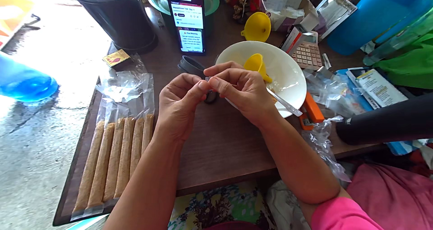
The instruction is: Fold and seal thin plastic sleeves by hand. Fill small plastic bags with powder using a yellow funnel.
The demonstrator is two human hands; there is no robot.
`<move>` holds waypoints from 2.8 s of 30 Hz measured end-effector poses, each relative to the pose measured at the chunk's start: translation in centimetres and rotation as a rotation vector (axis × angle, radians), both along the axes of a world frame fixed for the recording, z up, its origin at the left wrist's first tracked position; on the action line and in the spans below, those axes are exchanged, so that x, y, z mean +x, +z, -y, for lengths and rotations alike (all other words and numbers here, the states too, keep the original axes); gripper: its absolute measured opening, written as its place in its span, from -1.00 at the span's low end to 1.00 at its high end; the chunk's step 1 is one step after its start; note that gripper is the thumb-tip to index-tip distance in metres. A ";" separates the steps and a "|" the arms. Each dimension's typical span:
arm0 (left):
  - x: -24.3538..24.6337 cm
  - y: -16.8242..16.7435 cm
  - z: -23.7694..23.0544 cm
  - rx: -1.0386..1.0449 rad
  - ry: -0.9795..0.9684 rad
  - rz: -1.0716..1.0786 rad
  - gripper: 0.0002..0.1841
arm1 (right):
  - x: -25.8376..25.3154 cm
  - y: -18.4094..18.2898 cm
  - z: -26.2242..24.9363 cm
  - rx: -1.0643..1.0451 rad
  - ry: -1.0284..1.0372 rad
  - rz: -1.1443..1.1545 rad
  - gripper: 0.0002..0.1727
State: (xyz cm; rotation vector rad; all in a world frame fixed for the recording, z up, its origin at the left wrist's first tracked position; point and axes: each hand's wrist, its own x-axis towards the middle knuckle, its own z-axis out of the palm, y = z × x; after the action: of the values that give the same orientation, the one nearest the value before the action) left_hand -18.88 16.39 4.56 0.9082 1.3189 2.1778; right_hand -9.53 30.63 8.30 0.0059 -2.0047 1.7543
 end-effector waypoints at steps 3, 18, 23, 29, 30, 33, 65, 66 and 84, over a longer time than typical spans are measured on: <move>0.1 0.1 0.0 -0.004 0.002 -0.004 -0.98 | 0.0 0.0 0.0 -0.006 -0.001 0.001 -0.83; 0.0 0.2 0.1 0.004 -0.003 -0.005 -0.98 | 0.0 0.0 0.0 0.001 0.004 -0.012 -0.83; 0.1 0.2 0.1 -0.008 0.001 -0.011 -0.98 | 0.0 -0.1 0.0 0.009 0.010 -0.022 -0.84; 0.1 0.3 0.1 -0.005 0.002 0.004 -0.98 | 0.0 0.0 0.0 0.004 0.003 -0.006 -0.84; 0.1 0.3 0.1 -0.004 0.003 0.005 -0.98 | 0.0 -0.1 0.0 0.004 0.005 -0.011 -0.83; 0.1 0.3 0.1 0.000 0.002 0.010 -0.98 | 0.0 -0.1 0.0 0.007 0.007 -0.018 -0.83; 0.2 0.3 0.1 0.002 0.002 0.002 -0.97 | 0.1 0.0 0.1 0.011 0.006 -0.002 -0.85; 0.2 0.3 0.1 0.002 0.003 0.004 -0.98 | 0.1 0.0 0.1 0.009 0.005 -0.001 -0.85; 0.1 0.1 0.0 0.008 -0.069 -0.026 -0.93 | -0.1 -0.3 0.4 0.085 -0.039 -0.088 -0.91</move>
State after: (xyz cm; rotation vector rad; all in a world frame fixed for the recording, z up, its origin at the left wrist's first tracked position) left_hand -18.75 16.37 4.62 0.9734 1.2732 2.1271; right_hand -9.65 30.18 7.96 0.0696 -2.0013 1.6153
